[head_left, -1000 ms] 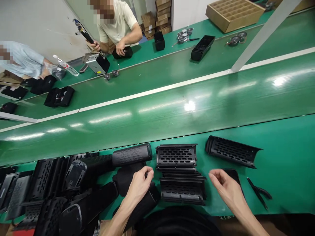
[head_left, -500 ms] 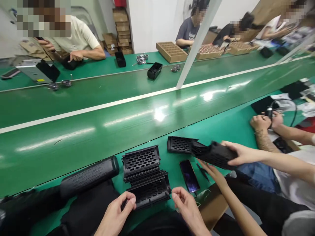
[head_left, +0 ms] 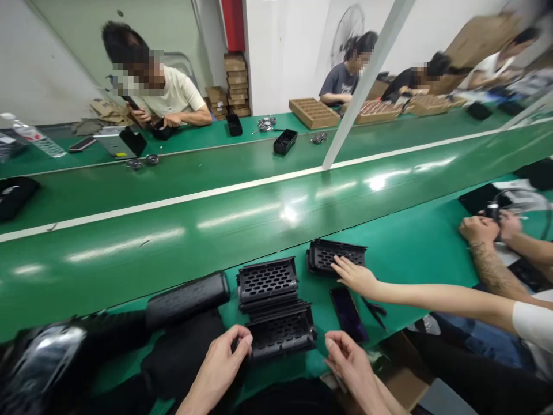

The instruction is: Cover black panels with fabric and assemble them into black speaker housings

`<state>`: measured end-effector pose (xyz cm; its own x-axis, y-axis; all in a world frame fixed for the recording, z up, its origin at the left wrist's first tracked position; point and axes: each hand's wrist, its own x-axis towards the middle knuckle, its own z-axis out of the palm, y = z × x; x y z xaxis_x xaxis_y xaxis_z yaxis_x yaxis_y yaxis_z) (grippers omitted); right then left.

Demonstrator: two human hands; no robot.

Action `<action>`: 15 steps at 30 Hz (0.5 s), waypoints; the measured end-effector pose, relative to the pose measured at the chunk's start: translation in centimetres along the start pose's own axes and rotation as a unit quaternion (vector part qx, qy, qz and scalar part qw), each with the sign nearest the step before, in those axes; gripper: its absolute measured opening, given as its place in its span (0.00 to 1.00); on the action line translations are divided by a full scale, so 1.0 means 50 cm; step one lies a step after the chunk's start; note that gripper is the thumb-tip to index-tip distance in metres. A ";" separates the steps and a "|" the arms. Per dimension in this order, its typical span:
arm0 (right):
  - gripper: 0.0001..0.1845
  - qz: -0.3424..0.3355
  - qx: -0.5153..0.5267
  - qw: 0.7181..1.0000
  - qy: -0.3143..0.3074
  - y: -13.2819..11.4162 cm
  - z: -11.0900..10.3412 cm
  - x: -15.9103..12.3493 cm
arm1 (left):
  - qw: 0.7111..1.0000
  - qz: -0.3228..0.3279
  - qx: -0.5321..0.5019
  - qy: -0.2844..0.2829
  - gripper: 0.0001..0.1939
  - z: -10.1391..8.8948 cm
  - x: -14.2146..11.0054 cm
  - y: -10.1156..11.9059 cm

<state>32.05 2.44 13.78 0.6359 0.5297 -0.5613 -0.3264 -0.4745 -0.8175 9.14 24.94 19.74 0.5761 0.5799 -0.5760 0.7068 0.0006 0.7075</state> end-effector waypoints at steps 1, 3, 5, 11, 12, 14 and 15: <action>0.32 0.003 0.012 1.000 -0.008 0.001 0.011 -0.002 | 1.000 -0.010 0.007 0.013 0.21 -0.007 -0.006 -0.012; 0.31 0.000 0.025 0.999 -0.020 -0.002 0.031 -0.009 | 0.999 -0.039 0.017 0.030 0.20 -0.016 -0.016 -0.035; 0.29 -0.009 0.010 1.000 -0.020 -0.012 0.040 -0.013 | 0.997 -0.060 0.023 0.040 0.20 -0.018 -0.020 -0.053; 0.25 -0.055 -0.139 0.989 0.021 -0.036 0.009 0.034 | 0.995 -0.079 0.026 0.054 0.24 0.001 -0.013 -0.058; 0.25 -0.064 -0.160 0.985 0.024 -0.037 0.003 0.050 | 0.994 -0.086 0.033 0.056 0.25 0.005 -0.010 -0.056; 0.26 -0.076 -0.194 0.978 0.020 -0.038 -0.003 0.080 | 0.993 -0.093 0.049 0.056 0.27 0.012 -0.002 -0.052; 0.25 -0.080 -0.207 0.975 0.009 -0.038 -0.003 0.092 | 0.993 -0.091 0.056 0.053 0.27 0.015 0.002 -0.052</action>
<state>35.73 5.69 12.77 0.6696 0.6090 -0.4253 0.0857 -0.6321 -0.7702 7.66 24.41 17.54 0.3915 0.6613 -0.6399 0.8399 0.0272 0.5420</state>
